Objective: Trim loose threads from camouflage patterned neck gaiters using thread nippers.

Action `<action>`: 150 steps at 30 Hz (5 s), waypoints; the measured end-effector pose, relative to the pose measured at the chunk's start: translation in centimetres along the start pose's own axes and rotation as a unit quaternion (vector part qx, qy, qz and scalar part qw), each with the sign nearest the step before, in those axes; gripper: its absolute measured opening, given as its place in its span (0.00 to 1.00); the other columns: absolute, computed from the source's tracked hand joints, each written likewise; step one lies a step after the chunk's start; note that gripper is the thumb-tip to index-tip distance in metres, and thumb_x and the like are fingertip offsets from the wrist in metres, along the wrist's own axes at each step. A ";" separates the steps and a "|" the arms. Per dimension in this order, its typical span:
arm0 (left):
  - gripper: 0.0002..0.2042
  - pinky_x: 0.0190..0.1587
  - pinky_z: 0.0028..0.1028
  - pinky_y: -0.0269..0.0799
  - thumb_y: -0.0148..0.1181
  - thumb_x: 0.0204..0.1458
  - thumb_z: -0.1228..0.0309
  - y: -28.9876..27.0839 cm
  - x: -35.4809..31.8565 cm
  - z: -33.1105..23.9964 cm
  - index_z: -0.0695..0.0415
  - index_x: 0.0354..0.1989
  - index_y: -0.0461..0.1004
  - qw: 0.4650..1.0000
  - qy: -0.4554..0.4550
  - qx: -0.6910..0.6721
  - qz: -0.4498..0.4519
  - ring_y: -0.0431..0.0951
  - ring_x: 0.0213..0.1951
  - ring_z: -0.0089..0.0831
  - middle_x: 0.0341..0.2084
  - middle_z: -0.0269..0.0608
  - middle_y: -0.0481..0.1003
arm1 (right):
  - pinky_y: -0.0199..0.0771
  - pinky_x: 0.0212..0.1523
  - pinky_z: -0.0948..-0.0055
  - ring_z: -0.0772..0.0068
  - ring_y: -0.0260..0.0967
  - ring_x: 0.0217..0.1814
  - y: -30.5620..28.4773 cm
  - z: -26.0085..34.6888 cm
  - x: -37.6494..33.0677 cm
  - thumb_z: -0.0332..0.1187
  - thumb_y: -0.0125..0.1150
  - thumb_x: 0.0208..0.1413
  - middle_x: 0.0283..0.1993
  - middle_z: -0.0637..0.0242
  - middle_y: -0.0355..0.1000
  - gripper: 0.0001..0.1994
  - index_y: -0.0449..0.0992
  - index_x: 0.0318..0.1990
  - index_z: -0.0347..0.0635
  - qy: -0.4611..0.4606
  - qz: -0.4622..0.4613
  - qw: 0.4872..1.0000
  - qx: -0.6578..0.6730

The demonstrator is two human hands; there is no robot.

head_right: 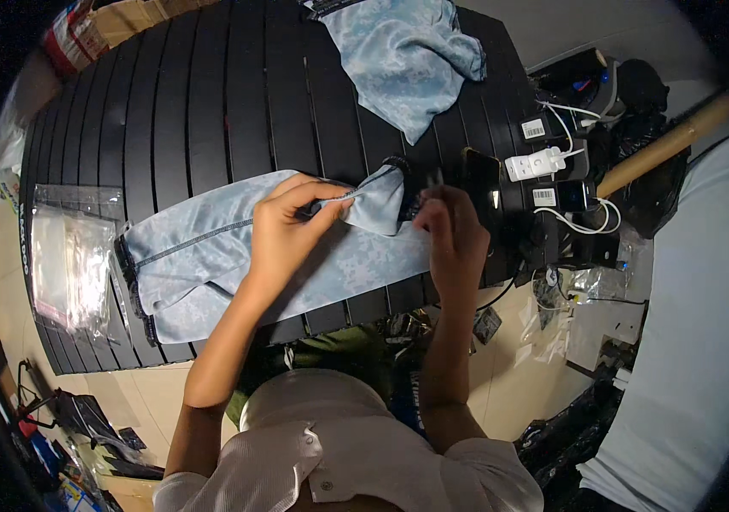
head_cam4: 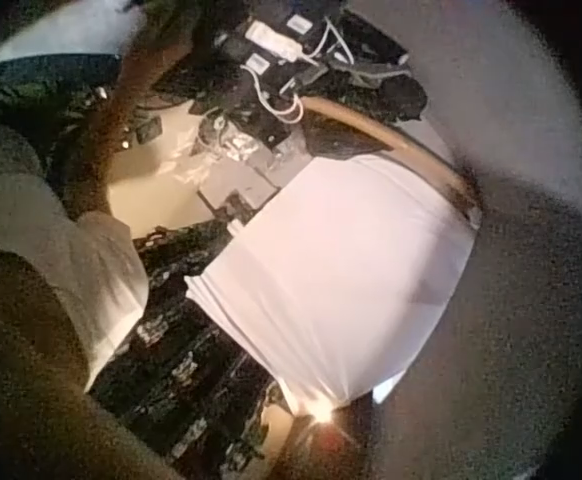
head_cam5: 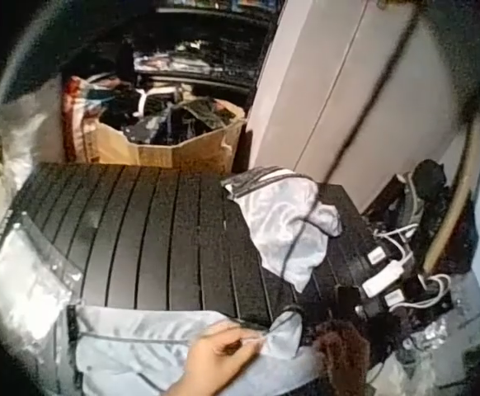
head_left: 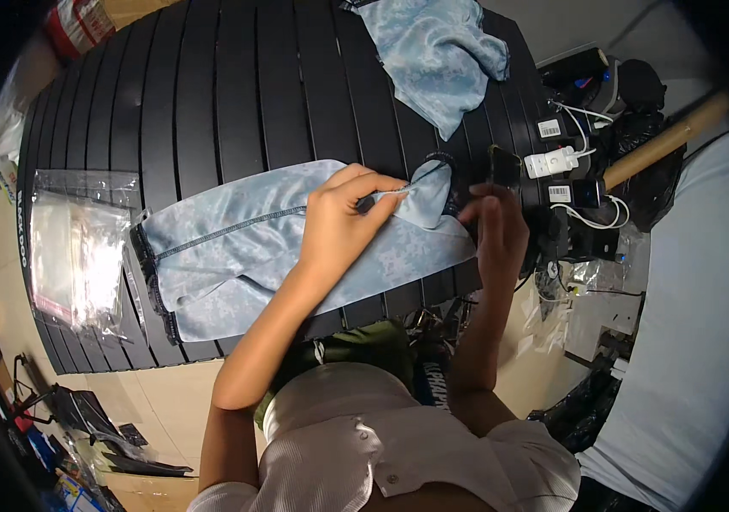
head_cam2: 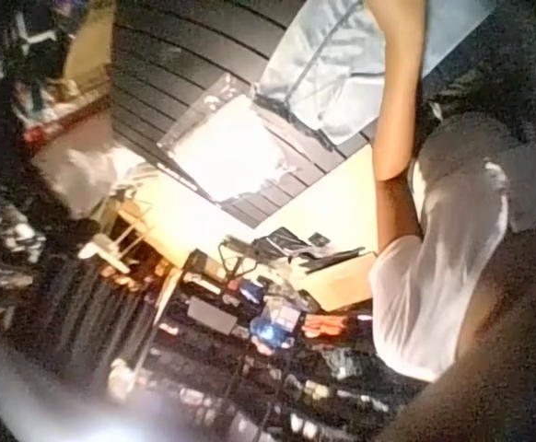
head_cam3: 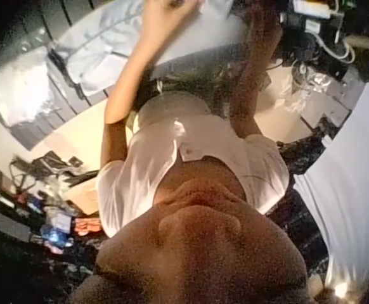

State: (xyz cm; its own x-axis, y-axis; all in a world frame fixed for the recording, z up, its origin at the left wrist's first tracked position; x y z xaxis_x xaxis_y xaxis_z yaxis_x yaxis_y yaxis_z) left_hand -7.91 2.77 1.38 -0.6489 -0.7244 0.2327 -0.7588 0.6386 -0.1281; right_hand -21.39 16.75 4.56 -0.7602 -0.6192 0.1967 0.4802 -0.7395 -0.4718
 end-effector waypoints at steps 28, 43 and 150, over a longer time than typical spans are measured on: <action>0.07 0.30 0.28 0.65 0.62 0.39 0.79 0.1 -0.7 -0.9 0.58 0.29 0.76 0.994 0.080 0.045 -0.062 0.70 0.26 0.35 0.22 0.38 0.69 | 0.53 0.17 0.83 0.86 0.52 0.15 3.1 4.1 -2.0 0.34 0.65 0.46 0.13 0.73 0.58 0.13 0.65 0.25 0.39 -0.043 0.068 0.979 -0.187; 0.06 0.32 0.29 0.65 0.61 0.40 0.79 0.1 -0.8 -0.9 0.59 0.29 0.76 0.992 0.087 0.060 -0.063 0.70 0.27 0.35 0.22 0.38 0.69 | 0.55 0.17 0.83 0.85 0.51 0.15 3.1 4.0 -1.9 0.33 0.65 0.46 0.13 0.72 0.57 0.13 0.64 0.24 0.39 -0.047 0.069 0.980 -0.183; 0.04 0.33 0.26 0.65 0.64 0.40 0.73 0.2 -0.1 -2.1 0.57 0.26 0.77 0.998 0.025 -0.061 0.019 0.71 0.28 0.29 0.24 0.33 0.75 | 0.57 0.29 0.90 0.92 0.59 0.29 2.8 3.9 -0.1 0.30 0.56 0.53 0.29 0.75 0.68 0.06 0.72 0.34 0.36 -0.012 0.102 0.995 -0.001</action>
State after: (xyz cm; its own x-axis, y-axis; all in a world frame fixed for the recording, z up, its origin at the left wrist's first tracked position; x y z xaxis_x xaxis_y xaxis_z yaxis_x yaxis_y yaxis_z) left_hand -7.92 3.52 3.34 -0.6719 -0.6867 0.2776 -0.7187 0.6950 -0.0203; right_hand -18.32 13.74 6.55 -0.6364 -0.7625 0.1162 0.6227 -0.5969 -0.5060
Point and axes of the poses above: each hand's wrist, its own x-axis towards the middle knuckle, its own y-axis out of the palm, z = x × y, the point moved 3 cm from there along x, towards the middle knuckle
